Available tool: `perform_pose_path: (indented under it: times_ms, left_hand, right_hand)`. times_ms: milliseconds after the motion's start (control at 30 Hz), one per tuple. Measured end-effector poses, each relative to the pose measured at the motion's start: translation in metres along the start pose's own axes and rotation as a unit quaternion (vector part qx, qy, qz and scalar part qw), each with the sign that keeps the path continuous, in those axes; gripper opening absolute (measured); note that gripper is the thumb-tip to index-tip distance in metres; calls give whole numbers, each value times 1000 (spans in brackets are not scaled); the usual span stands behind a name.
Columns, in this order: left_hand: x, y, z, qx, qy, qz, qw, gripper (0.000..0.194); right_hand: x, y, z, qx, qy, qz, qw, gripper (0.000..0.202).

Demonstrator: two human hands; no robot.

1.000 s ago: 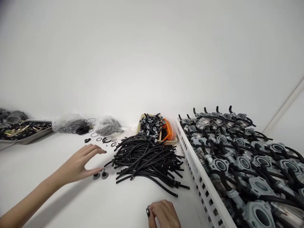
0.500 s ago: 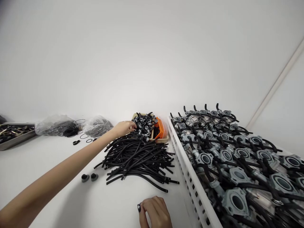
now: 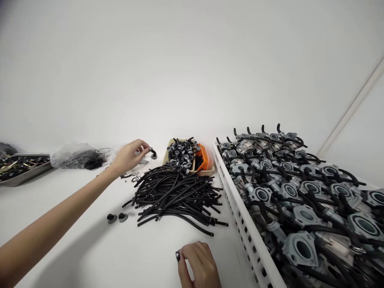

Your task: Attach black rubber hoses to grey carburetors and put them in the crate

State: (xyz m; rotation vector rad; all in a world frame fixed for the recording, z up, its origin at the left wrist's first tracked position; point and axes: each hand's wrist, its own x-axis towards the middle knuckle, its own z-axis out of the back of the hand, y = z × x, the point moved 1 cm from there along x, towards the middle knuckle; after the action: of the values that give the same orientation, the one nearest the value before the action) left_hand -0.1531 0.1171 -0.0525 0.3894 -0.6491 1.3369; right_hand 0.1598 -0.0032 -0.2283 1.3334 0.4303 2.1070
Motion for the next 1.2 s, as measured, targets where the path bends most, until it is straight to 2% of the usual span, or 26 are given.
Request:
perform_pose_path:
  times_ms: [100,233,367,500,700,867,1067,1200]
  left_hand:
    - [-42,5,22,42,0,-8,999,21]
    - [-111,16,41,96,5,-29,995,21]
    - [-173,26,52,137,-12,-46,989,12]
    - [-211,28,54,155,-28,-69,985,7]
    - [-232,27,39,171,-62,-84,980,13]
    - [-237,25,32,166,-54,-74,982,14]
    - [-245,27,38,147,-51,-63,986,13]
    - [-239,32,51,124,-71,-59,988,11]
  right_hand:
    - [0,2,3,16,5,-1,1000,22]
    - [0,2,5,26,21,5,999,21]
    - [1,-1,7,22,45,24,998,20]
    - [2,-1,11,9,59,34,998,19]
    - [7,8,15,-5,46,18,999,16]
    - [8,11,16,-14,49,14,999,17]
    - [8,8,16,-10,53,14,998,18]
    - [9,9,15,-5,51,16,999,17]
